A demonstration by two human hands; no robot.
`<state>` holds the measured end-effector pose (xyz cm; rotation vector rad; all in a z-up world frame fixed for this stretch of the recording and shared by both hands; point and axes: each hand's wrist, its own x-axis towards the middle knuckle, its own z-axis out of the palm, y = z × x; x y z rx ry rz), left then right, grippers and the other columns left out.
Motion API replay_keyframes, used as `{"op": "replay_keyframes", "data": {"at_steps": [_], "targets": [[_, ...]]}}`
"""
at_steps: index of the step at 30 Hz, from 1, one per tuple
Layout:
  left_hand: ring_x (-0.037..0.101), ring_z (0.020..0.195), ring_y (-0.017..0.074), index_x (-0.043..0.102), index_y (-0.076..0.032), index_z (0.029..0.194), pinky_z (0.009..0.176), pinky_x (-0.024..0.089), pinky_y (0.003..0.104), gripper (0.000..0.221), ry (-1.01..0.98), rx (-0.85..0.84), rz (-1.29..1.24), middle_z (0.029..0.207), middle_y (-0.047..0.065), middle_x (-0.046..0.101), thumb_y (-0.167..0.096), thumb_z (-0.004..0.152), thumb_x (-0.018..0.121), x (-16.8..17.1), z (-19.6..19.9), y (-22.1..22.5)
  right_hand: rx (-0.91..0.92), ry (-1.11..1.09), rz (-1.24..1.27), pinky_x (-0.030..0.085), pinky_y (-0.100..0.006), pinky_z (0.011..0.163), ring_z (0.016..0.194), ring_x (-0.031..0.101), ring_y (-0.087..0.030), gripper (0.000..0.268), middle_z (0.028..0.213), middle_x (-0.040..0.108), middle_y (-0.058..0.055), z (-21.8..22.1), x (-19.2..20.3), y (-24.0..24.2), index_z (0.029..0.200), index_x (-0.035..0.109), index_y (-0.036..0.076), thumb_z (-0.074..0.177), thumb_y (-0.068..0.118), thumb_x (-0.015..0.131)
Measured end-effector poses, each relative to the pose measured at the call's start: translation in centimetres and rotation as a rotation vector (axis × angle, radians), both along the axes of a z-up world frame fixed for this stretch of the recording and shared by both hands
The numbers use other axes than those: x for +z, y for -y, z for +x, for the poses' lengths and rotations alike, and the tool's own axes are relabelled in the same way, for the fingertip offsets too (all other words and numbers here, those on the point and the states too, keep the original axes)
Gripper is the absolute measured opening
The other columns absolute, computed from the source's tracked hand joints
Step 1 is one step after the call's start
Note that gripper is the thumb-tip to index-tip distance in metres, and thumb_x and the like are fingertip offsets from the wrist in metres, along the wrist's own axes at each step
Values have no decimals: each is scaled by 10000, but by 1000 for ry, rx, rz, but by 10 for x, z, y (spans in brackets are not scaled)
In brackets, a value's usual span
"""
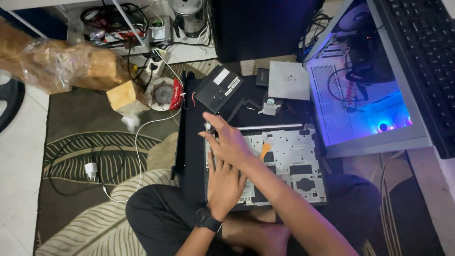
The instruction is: Disassembling a laptop by unscrewing and removing internal components like the motherboard and battery.
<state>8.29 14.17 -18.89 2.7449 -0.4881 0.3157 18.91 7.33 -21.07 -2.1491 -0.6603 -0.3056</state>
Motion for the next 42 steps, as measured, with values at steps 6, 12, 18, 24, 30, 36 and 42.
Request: {"op": "replay_keyframes", "data": {"at_steps": [6, 12, 18, 24, 30, 36, 42], "targets": [[290, 1511, 398, 355, -117, 1601, 1251, 134, 627, 598, -38, 10, -65, 1621, 175, 384, -450, 1106, 306, 0, 0, 0, 95, 215, -54, 471, -357, 585, 625, 453, -211, 730, 971, 477, -75, 4, 6, 2, 1530, 267, 228, 1019, 54, 760], [254, 1542, 372, 346, -154, 1614, 1262, 104, 617, 606, -28, 0, -69, 1645, 130, 371, -485, 1109, 289, -3, 0, 1, 186, 114, 116, 559, -503, 1061, 1188, 667, -379, 595, 1321, 627, -201, 4, 8, 6, 1583, 212, 89, 1086, 29, 533], [307, 1501, 405, 444, -107, 1556, 1241, 159, 633, 562, -33, 8, -69, 1606, 174, 413, -420, 1093, 381, 1, 0, 0, 75, 218, 20, 421, -313, 565, 592, 358, -175, 698, 914, 443, -49, 5, 9, 0, 1540, 238, 243, 1061, 126, 731], [309, 1500, 413, 482, -103, 1534, 1245, 126, 623, 553, -43, 4, -93, 1582, 178, 453, -413, 1088, 380, 3, 2, 1, 111, 106, 109, 527, -373, 647, 690, 537, -206, 716, 984, 545, -82, 6, 9, 2, 1545, 264, 191, 1018, 7, 711], [378, 1469, 379, 503, -120, 1523, 1235, 163, 622, 543, -14, 15, -63, 1565, 156, 481, -428, 1088, 402, -3, 1, 1, 229, 40, 138, 580, -464, 910, 1081, 676, -330, 574, 1275, 625, -174, 5, 14, 8, 1583, 173, 105, 1094, 30, 464], [344, 1478, 389, 506, -126, 1520, 1220, 158, 642, 561, -74, 28, -118, 1575, 153, 464, -455, 1085, 374, 4, 2, 3, 109, 135, 31, 471, -372, 712, 725, 486, -208, 676, 944, 496, -49, 6, 5, 1, 1538, 274, 271, 1047, 179, 729], [348, 1470, 398, 515, -137, 1510, 1226, 173, 618, 538, -41, 22, -117, 1572, 145, 470, -440, 1078, 408, 10, 3, 3, 60, 84, 57, 519, -416, 721, 768, 586, -259, 657, 1007, 594, -85, 8, -3, 2, 1532, 320, 151, 1017, 138, 727]]}}
